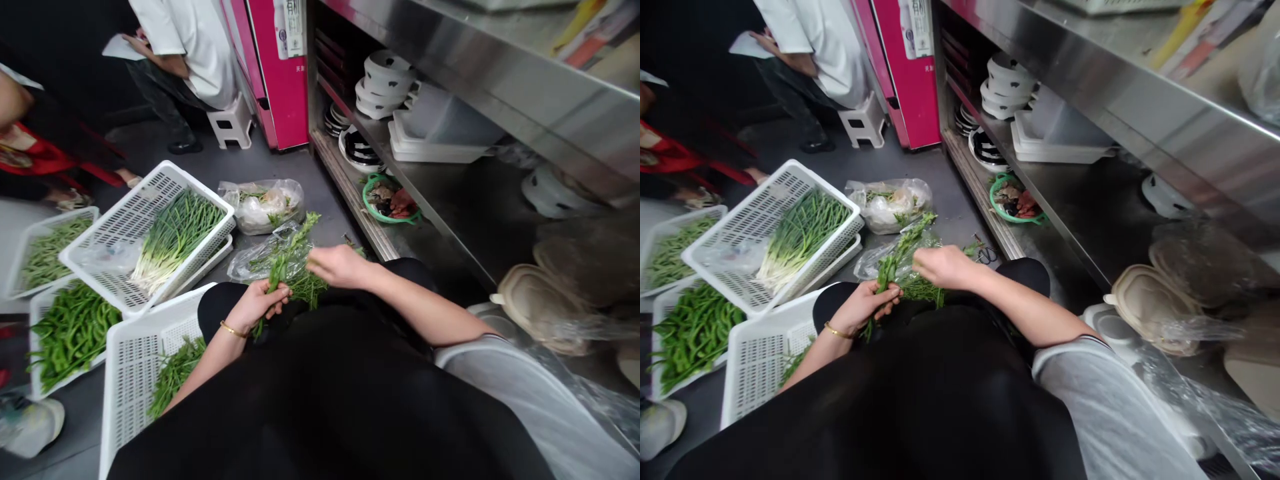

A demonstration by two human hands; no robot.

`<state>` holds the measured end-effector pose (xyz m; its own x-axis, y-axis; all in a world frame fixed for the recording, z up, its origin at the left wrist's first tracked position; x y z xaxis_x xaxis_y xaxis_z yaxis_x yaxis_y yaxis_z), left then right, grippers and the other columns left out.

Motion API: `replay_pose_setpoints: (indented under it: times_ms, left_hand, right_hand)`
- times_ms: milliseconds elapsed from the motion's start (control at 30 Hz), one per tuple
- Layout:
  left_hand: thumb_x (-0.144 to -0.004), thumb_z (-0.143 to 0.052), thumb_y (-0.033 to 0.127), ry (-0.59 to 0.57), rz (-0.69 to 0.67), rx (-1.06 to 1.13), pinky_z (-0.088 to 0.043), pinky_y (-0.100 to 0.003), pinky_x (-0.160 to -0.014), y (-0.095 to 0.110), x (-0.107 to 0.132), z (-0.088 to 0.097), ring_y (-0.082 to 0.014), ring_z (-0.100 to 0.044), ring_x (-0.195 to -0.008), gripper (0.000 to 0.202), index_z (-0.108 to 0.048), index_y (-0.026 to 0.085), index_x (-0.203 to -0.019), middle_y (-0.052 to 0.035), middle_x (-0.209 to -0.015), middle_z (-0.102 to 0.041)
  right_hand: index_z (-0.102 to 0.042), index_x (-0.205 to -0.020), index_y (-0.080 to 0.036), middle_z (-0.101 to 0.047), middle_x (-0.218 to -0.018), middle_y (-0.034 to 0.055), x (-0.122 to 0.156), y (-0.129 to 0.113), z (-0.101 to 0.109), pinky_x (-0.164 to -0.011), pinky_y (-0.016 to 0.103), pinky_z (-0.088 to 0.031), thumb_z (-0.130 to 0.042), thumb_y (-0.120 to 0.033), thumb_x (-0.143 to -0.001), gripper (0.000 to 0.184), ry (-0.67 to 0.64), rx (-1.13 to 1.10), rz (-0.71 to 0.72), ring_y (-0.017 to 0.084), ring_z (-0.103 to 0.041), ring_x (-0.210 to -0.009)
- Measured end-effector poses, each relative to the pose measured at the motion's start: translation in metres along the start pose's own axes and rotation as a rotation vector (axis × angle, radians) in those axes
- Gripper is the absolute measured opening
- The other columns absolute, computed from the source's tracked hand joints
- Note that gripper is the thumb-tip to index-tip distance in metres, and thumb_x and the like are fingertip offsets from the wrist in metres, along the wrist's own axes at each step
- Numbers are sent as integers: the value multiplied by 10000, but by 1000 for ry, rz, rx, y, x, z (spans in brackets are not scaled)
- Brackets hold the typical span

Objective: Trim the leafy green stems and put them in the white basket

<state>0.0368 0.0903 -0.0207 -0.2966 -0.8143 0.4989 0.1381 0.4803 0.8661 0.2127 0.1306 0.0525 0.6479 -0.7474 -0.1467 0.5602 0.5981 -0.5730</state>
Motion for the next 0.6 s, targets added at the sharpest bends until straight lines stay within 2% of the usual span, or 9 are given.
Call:
replay_pose_setpoints:
  times_ms: [100,133,200,267,333,400,467,533,600]
  left_hand:
    - [-677,-712,338,-66,3,88,-211,-146,-310,5,-2,-11,-13,-340,-324,254,-607,110,-720,28,-517,-532]
    - [-678,-713,334,-101,12,121,-186,-142,-311,6,-2,-14,-4,-307,-319,253,-604,108,-714,36,-500,-511]
    - [-673,-722,335,-172,32,198,-149,-133,-314,5,-1,-17,6,-256,-321,261,-605,106,-718,47,-482,-476]
    - [-680,-719,336,-218,29,271,-133,-125,-316,3,0,-16,12,-220,-327,265,-617,101,-746,52,-478,-453]
    - [-694,-712,324,-228,3,324,-131,-118,-317,0,1,-11,15,-195,-330,251,-627,98,-763,65,-461,-414]
    - [-699,-710,316,-239,-16,366,-133,-111,-316,-4,1,-5,13,-187,-334,238,-634,100,-764,80,-442,-362]
    - [-696,-713,309,-266,-23,388,-142,-108,-315,-6,1,-2,9,-192,-337,228,-637,104,-759,87,-434,-331]
    - [-698,-711,304,-293,-23,379,-145,-108,-314,-6,2,-1,8,-198,-337,220,-641,104,-759,81,-438,-342]
    - [-706,-705,304,-315,-20,352,-142,-110,-314,-4,2,-3,11,-199,-332,217,-644,102,-756,76,-437,-356]
  right_hand:
    - [-569,-821,-140,-631,-781,87,-9,-27,-36,-527,232,-291,-376,-277,-901,250,-258,270,202,126,-516,-594]
    - [-573,-784,-140,-629,-763,83,-9,-31,-42,-524,232,-292,-380,-263,-898,256,-301,262,247,124,-517,-589]
    - [-569,-710,-142,-613,-706,58,-8,-34,-42,-538,228,-315,-403,-274,-888,277,-291,83,297,117,-523,-599]
    - [-555,-687,-147,-583,-668,28,-5,-26,-24,-548,217,-343,-416,-325,-887,302,-137,-243,233,104,-518,-597]
    - [-523,-706,-157,-535,-646,-4,4,-5,3,-510,204,-340,-374,-367,-904,325,131,-552,66,78,-469,-528]
    - [-479,-719,-171,-491,-649,-20,16,15,27,-474,201,-323,-320,-394,-922,342,353,-679,-86,65,-417,-481]
    - [-468,-719,-175,-487,-664,-14,22,19,41,-508,206,-338,-323,-397,-925,336,407,-555,-119,72,-433,-517]
    - [-509,-747,-165,-540,-714,18,16,10,47,-582,223,-359,-363,-378,-918,310,348,-246,-65,98,-489,-621]
    - [-563,-859,-153,-600,-814,61,1,-1,45,-607,239,-349,-380,-356,-916,279,257,85,8,129,-526,-709]
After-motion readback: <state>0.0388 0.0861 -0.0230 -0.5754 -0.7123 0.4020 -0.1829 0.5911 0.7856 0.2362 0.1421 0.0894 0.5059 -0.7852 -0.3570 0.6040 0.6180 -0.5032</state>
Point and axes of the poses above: each hand's wrist, its own x-axis away from the middle knuckle, its own z-axis out of the back of the hand, y = z × x, the point moved 6 cm from there along -x, towards the middle knuckle
